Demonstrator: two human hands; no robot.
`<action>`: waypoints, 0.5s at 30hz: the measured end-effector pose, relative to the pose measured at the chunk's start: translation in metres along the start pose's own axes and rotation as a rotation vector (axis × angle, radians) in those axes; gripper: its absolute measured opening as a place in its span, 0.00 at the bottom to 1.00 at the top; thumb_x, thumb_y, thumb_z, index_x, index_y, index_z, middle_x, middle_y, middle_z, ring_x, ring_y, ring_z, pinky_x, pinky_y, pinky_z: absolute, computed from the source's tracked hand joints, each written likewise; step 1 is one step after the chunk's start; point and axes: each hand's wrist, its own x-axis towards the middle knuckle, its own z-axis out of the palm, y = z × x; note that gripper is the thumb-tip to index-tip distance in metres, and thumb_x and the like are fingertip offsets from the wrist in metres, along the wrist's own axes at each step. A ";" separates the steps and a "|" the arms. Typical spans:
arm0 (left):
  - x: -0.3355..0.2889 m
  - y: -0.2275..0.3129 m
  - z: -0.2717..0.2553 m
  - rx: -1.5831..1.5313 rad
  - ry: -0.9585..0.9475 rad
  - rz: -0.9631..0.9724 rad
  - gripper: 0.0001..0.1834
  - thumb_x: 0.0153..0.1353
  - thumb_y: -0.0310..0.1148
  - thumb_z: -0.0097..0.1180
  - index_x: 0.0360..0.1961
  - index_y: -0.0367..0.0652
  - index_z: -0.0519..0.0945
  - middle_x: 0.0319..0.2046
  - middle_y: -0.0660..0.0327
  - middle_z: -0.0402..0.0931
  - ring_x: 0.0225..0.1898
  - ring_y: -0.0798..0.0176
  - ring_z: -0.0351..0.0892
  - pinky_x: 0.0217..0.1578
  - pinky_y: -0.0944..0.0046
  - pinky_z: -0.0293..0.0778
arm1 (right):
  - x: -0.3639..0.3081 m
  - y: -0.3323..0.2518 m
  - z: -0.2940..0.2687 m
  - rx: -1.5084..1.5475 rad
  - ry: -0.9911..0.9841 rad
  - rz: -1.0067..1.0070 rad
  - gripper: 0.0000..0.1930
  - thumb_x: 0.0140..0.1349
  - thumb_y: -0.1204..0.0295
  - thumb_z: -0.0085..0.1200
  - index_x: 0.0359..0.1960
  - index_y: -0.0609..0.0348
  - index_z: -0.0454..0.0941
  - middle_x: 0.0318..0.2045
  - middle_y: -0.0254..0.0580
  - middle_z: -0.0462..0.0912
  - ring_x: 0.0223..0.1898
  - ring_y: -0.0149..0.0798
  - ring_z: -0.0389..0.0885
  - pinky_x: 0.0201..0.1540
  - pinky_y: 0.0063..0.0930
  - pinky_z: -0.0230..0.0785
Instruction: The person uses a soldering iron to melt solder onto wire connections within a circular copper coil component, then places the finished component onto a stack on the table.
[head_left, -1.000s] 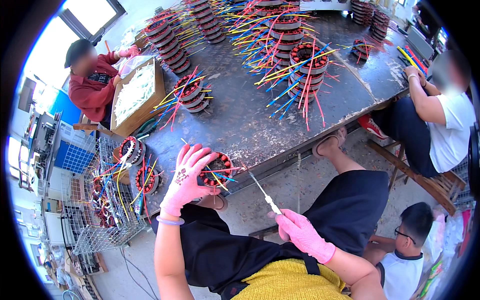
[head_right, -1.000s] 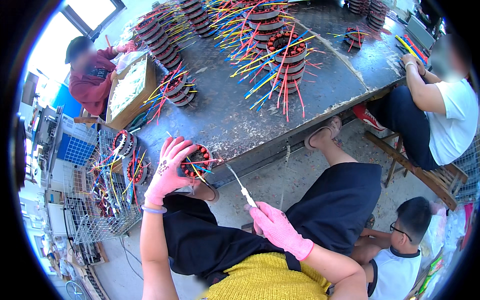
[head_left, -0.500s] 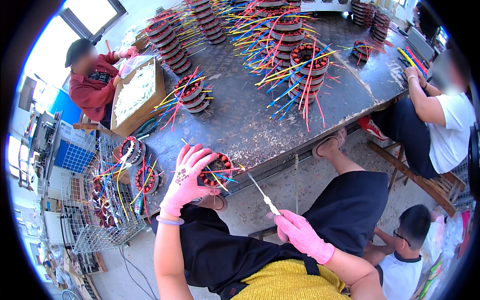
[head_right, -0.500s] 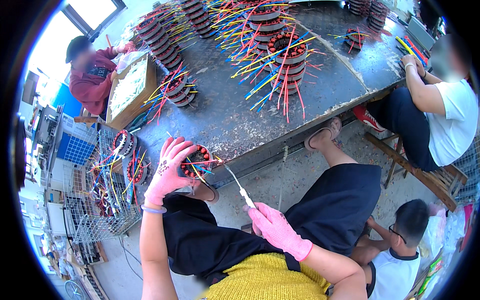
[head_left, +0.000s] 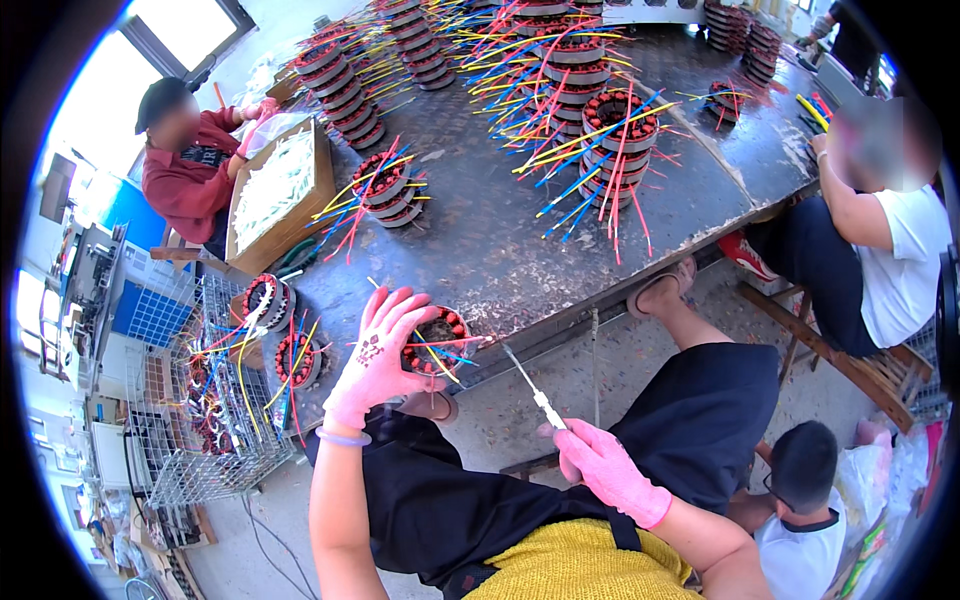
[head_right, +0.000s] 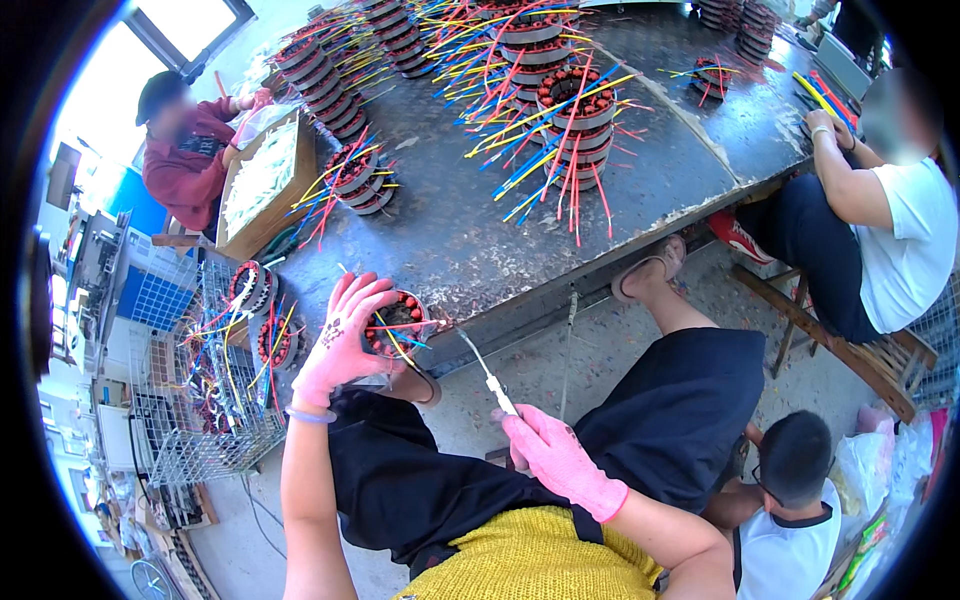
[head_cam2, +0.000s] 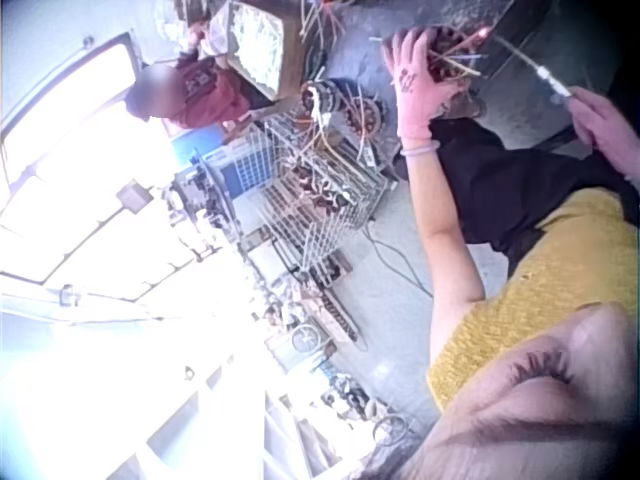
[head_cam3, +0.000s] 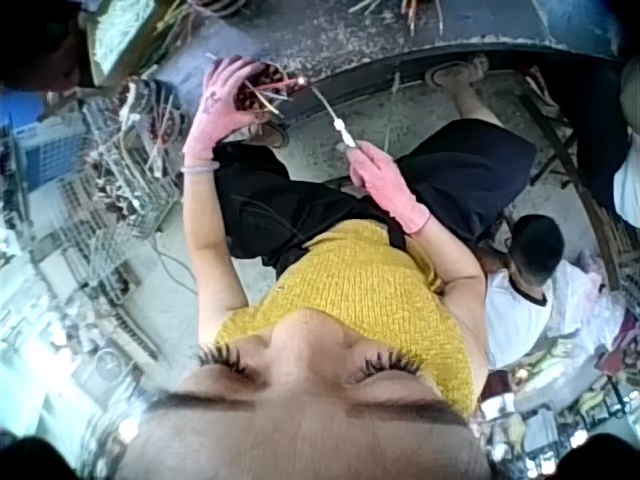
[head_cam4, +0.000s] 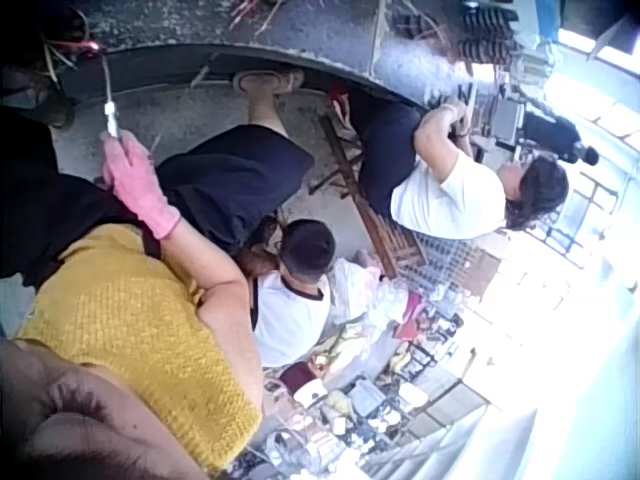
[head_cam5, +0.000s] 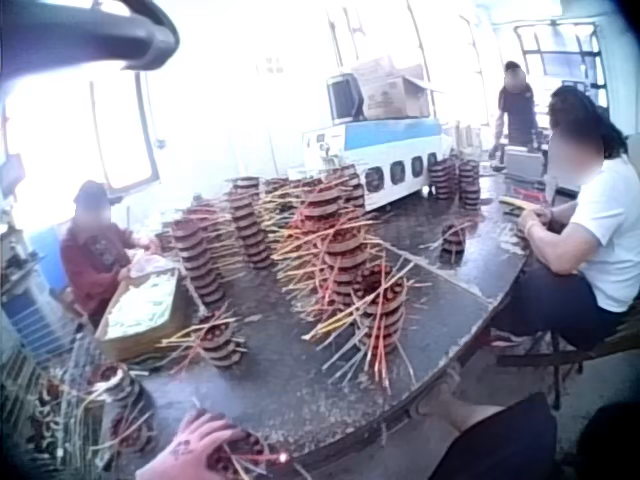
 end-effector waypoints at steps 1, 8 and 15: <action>0.002 -0.001 0.001 -0.014 0.018 0.016 0.48 0.30 0.44 0.77 0.58 0.48 0.73 0.59 0.59 0.72 0.68 0.49 0.62 0.72 0.44 0.47 | 0.000 0.001 -0.001 0.001 0.000 -0.021 0.18 0.74 0.61 0.43 0.55 0.61 0.75 0.20 0.27 0.70 0.22 0.21 0.65 0.26 0.19 0.59; -0.003 -0.005 -0.005 -0.105 0.083 -0.063 0.50 0.29 0.46 0.79 0.58 0.44 0.73 0.57 0.59 0.74 0.67 0.51 0.65 0.73 0.45 0.46 | -0.014 -0.008 -0.011 0.126 0.016 -0.089 0.18 0.74 0.62 0.47 0.55 0.62 0.75 0.20 0.25 0.68 0.21 0.20 0.63 0.25 0.17 0.53; 0.013 0.020 -0.084 0.037 0.280 -0.127 0.48 0.30 0.47 0.80 0.57 0.46 0.75 0.55 0.59 0.75 0.63 0.53 0.68 0.72 0.46 0.47 | -0.026 -0.029 -0.026 0.098 0.085 -0.115 0.18 0.74 0.64 0.42 0.54 0.65 0.75 0.17 0.24 0.66 0.16 0.19 0.57 0.18 0.16 0.45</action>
